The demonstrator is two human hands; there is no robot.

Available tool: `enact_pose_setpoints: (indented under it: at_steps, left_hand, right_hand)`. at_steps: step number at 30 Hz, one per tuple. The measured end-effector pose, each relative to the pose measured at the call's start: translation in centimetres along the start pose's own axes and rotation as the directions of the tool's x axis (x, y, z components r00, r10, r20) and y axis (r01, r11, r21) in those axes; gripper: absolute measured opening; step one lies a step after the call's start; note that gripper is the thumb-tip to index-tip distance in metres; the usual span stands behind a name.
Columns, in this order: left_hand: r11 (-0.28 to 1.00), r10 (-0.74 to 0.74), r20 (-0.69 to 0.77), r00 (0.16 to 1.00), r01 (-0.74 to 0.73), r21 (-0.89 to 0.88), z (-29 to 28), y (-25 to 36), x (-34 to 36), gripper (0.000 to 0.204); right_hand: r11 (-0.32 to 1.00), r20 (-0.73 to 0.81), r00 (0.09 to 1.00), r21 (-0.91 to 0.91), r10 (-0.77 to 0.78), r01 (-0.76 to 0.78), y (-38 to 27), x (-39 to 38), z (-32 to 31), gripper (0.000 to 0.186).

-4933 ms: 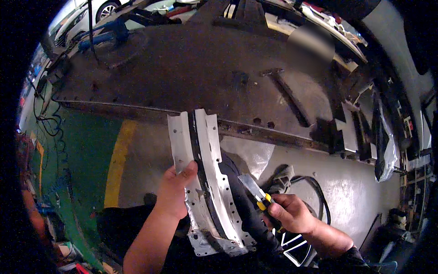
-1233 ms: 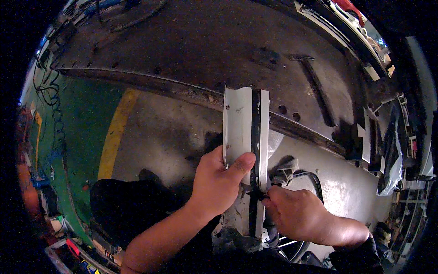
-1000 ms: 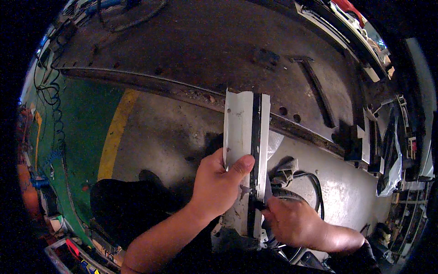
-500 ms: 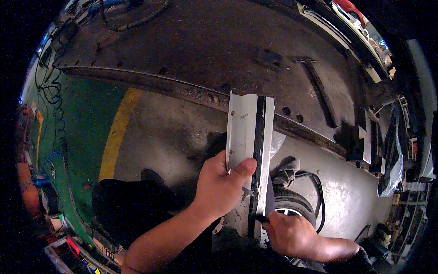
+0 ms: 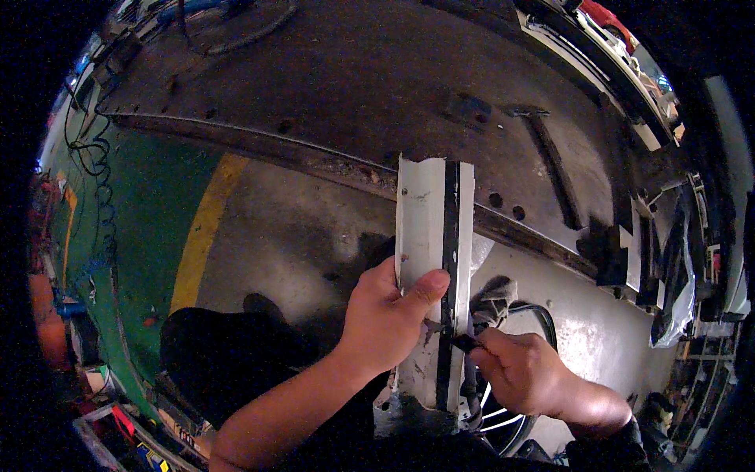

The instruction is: The person uses a hammer and a utility knife to remove old sealant and reshape a white metal car part on a workbench. They repeatedly strike the part to flatten it and scrape away residue, flipping the part to work on different edges.

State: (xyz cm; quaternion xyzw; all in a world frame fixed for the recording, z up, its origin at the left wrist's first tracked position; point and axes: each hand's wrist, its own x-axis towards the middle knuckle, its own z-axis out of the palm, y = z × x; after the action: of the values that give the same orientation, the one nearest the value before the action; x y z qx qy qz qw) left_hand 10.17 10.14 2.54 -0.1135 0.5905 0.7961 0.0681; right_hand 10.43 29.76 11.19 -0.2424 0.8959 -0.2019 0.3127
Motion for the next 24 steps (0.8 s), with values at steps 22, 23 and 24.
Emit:
enact_pose_setpoints:
  at_steps: [22, 23, 24]
  left_hand:
    - [0.999, 0.011, 0.001, 1.0, -0.011, 0.032, 0.4, -0.3, -0.6, 0.044]
    - [0.999, 0.008, 0.0, 1.0, -0.008, 0.045, 0.3, -0.4, -0.7, 0.044]
    - [0.998, 0.004, 0.001, 1.0, -0.004, 0.057, 0.1, -0.5, -0.7, 0.044]
  right_hand:
    - [0.985, 0.062, 0.998, -0.17, -0.01, 0.021, -0.6, -2.2, 4.2, 0.015]
    - [0.985, 0.054, 0.998, -0.165, -0.036, 0.045, -0.4, -2.3, 4.5, 0.016]
    - [0.985, 0.047, 0.997, -0.162, -0.061, 0.067, -0.1, -2.3, 5.0, 0.018]
